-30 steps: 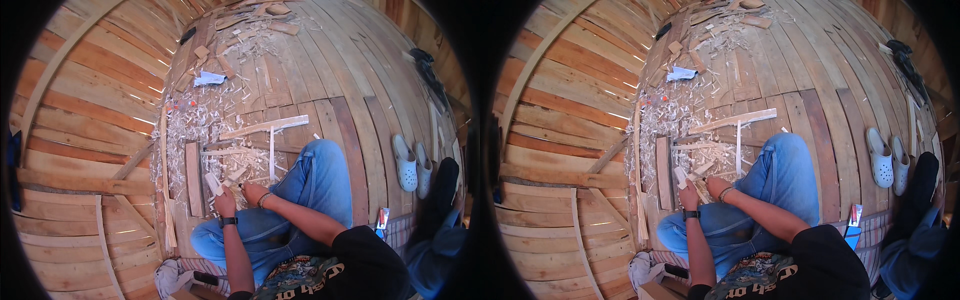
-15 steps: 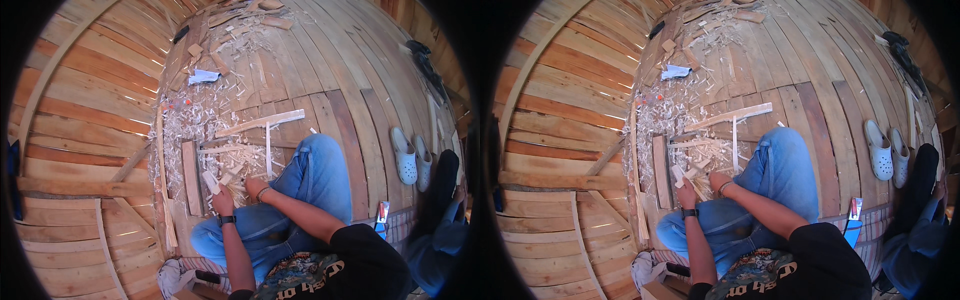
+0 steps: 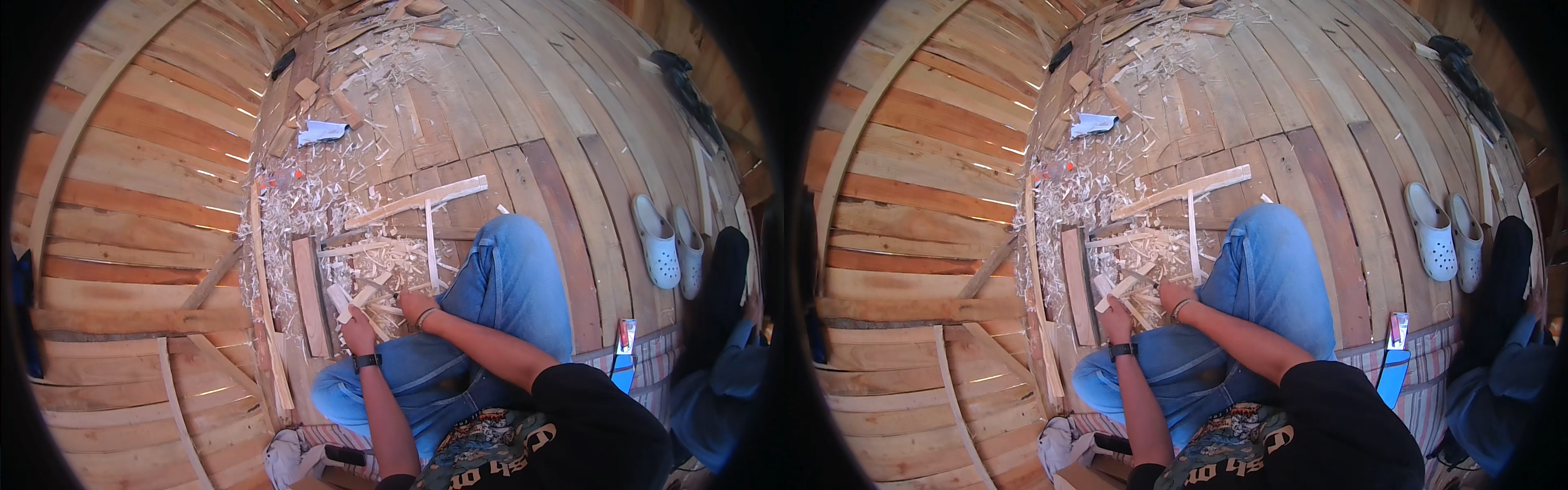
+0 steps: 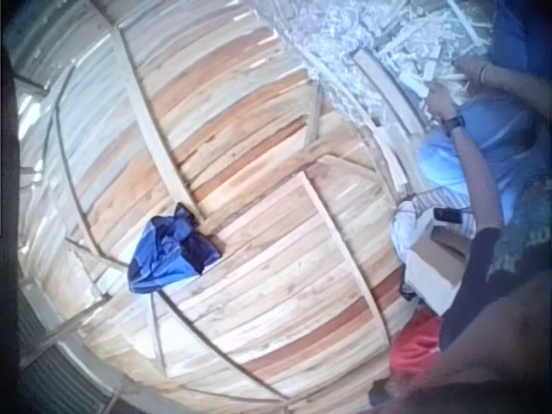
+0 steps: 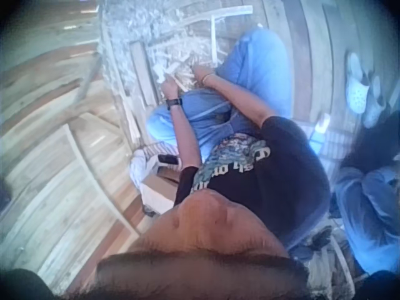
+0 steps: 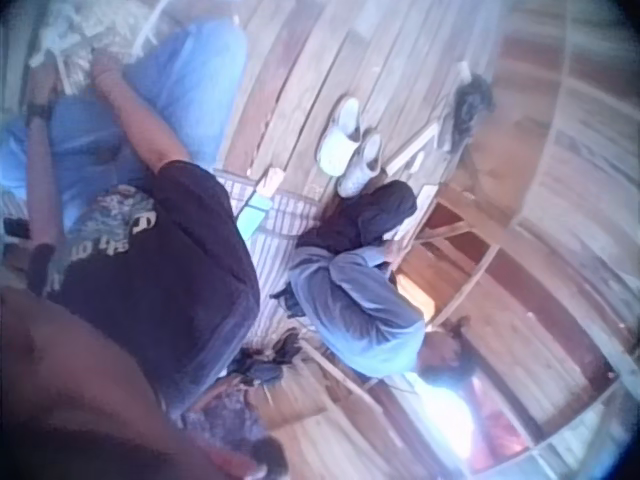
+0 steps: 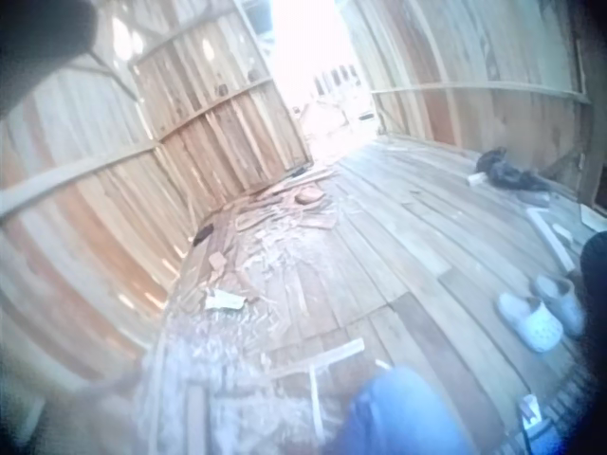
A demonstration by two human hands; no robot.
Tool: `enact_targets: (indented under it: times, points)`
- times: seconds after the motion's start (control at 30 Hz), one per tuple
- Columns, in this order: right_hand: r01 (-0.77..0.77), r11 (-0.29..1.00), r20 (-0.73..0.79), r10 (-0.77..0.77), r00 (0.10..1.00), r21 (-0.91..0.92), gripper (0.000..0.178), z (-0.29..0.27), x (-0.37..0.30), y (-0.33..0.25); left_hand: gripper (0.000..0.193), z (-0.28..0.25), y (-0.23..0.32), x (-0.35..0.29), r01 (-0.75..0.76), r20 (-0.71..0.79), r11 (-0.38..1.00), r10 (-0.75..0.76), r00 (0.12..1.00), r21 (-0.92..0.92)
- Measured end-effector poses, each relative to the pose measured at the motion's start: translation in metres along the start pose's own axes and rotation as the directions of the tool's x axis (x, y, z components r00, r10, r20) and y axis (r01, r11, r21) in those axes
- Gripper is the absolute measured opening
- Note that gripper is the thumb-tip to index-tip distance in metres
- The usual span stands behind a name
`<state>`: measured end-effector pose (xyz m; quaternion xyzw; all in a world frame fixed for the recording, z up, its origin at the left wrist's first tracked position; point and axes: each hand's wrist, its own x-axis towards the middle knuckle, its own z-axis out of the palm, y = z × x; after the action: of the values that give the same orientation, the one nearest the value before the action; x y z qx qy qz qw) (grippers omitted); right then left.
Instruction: The person shaves a piece of wood with a curved knife, removing thin strips while sitting on the floor.
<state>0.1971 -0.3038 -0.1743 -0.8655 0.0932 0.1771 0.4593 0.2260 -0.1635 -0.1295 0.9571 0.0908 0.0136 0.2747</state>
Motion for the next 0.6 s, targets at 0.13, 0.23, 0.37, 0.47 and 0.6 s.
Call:
enact_targets:
  times: [0.13, 0.23, 0.37, 0.47, 0.6]
  points:
    - [0.138, 0.985, 0.033, -0.135, 0.990, -0.108, 0.022, -0.015, -0.007, -0.008, 0.055, -0.002, 0.007, 0.002, -0.020, -0.029, 1.000, 0.020, 0.999, -0.007]
    - [0.050, 0.998, -0.050, -0.052, 0.997, -0.046, 0.024, -0.013, -0.003, 0.001, 0.053, -0.003, 0.008, -0.001, 0.008, -0.003, 0.998, -0.008, 1.000, -0.063]
    - [0.073, 0.996, -0.001, -0.073, 0.997, -0.056, 0.023, -0.009, 0.001, 0.005, 0.052, -0.011, 0.022, -0.009, -0.023, 0.009, 1.000, 0.023, 1.000, -0.005]
    - [0.057, 0.994, -0.010, -0.059, 0.998, -0.094, 0.023, 0.004, 0.008, 0.008, 0.053, -0.001, 0.009, 0.004, -0.081, -0.017, 0.990, 0.080, 0.997, -0.114]
    - [0.030, 0.999, -0.040, -0.031, 0.999, -0.023, 0.026, -0.014, 0.001, -0.002, 0.054, 0.000, -0.006, 0.003, -0.084, -0.099, 0.996, 0.081, 0.992, -0.029]
